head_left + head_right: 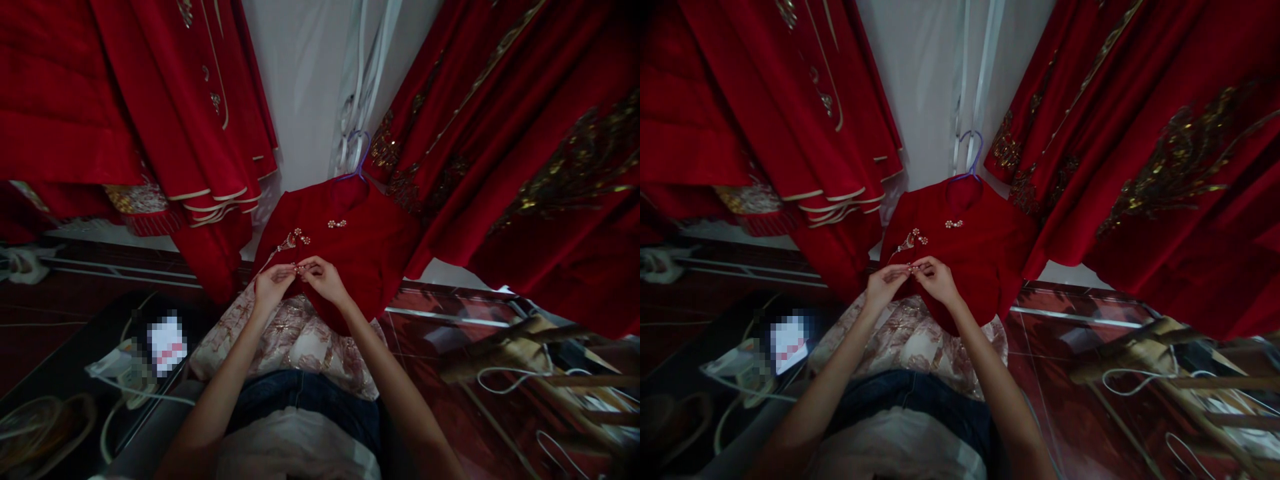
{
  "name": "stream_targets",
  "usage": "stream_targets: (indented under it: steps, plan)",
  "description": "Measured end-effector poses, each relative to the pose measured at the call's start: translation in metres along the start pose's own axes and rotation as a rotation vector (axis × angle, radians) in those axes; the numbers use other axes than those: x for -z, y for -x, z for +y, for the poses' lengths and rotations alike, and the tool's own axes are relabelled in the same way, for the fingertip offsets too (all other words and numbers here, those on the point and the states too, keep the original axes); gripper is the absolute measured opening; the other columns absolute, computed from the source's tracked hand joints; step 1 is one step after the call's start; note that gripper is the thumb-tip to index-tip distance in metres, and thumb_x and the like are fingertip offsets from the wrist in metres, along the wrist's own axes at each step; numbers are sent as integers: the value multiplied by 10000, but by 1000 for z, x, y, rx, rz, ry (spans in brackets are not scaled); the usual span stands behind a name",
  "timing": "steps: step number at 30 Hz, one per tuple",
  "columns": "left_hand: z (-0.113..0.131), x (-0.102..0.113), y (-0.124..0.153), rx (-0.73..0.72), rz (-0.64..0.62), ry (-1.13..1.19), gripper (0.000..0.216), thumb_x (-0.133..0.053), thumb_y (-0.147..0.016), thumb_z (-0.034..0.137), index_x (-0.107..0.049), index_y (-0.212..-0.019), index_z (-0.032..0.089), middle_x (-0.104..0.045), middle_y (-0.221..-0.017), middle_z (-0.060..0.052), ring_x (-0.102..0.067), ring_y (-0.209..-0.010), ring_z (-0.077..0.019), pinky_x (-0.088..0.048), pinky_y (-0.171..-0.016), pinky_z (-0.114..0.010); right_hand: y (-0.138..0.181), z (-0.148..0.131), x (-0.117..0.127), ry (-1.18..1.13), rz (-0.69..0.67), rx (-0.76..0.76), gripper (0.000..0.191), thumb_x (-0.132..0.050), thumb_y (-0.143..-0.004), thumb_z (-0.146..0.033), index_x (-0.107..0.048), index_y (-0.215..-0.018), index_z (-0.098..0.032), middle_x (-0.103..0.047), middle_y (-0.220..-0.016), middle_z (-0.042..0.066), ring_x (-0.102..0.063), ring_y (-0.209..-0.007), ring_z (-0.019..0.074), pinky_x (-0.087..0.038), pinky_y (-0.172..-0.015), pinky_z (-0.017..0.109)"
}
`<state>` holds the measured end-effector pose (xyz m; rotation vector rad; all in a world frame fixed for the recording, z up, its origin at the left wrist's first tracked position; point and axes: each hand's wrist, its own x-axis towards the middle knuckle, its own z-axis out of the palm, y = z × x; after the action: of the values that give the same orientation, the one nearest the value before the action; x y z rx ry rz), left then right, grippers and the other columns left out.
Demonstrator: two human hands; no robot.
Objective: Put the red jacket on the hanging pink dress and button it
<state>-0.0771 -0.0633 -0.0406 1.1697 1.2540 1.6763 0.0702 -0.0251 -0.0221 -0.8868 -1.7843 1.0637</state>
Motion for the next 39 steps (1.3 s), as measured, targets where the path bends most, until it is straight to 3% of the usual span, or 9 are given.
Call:
stream_targets:
  steps: [13,19,30,33,36,39]
  plan:
    - [-2,-2,-1,20,51,-10,234,-753,-610,253,-712,-802,125,-736,-783,-70,-685,-710,-159,-560,-743,-300,-1,2,-5,158,105,66,138,-580,-828,-289,-646,-901,-193,-646,-883,37,-611,-706,112,-532,-626,218]
    - [-3,1,-4,37,12,-52,228,-761,-591,253,-717,-777,129,-741,-789,-78,-693,-716,-175,-563,-753,-316,2,-2,-9,180,139,79,134,-565,-840,-272,-650,-904,-190,-609,-881,39,-599,-690,105,-527,-571,199]
    - [-10,7,-9,-31,-72,-161,186,-714,-657,309,-719,-772,162,-726,-779,-50,-658,-688,-155,-524,-694,-281,-3,-4,-3,223,63,72,115,-569,-835,-253,-653,-889,-194,-600,-856,30,-588,-692,99,-533,-613,207]
    - [-8,10,-9,-53,-65,-179,234,-735,-651,290,-704,-847,166,-701,-800,-42,-631,-692,-135,-500,-661,-250,2,-10,7,109,-33,-7,150,-587,-827,-269,-638,-950,-201,-628,-895,33,-626,-726,108,-557,-635,233]
    - [-5,17,-8,-109,67,-219,311,-730,-682,284,-672,-969,177,-652,-815,-25,-592,-691,-112,-471,-634,-218,17,-19,27,-149,-163,-175,276,-608,-823,-347,-596,-1060,-208,-641,-1022,56,-677,-766,128,-582,-633,265]
    - [-1,25,-5,-142,122,-258,223,-665,-771,319,-666,-946,181,-629,-811,-24,-579,-700,-114,-468,-651,-222,34,-30,50,-311,-221,-295,314,-626,-814,-407,-590,-1044,-197,-650,-1079,86,-700,-760,143,-584,-620,268]
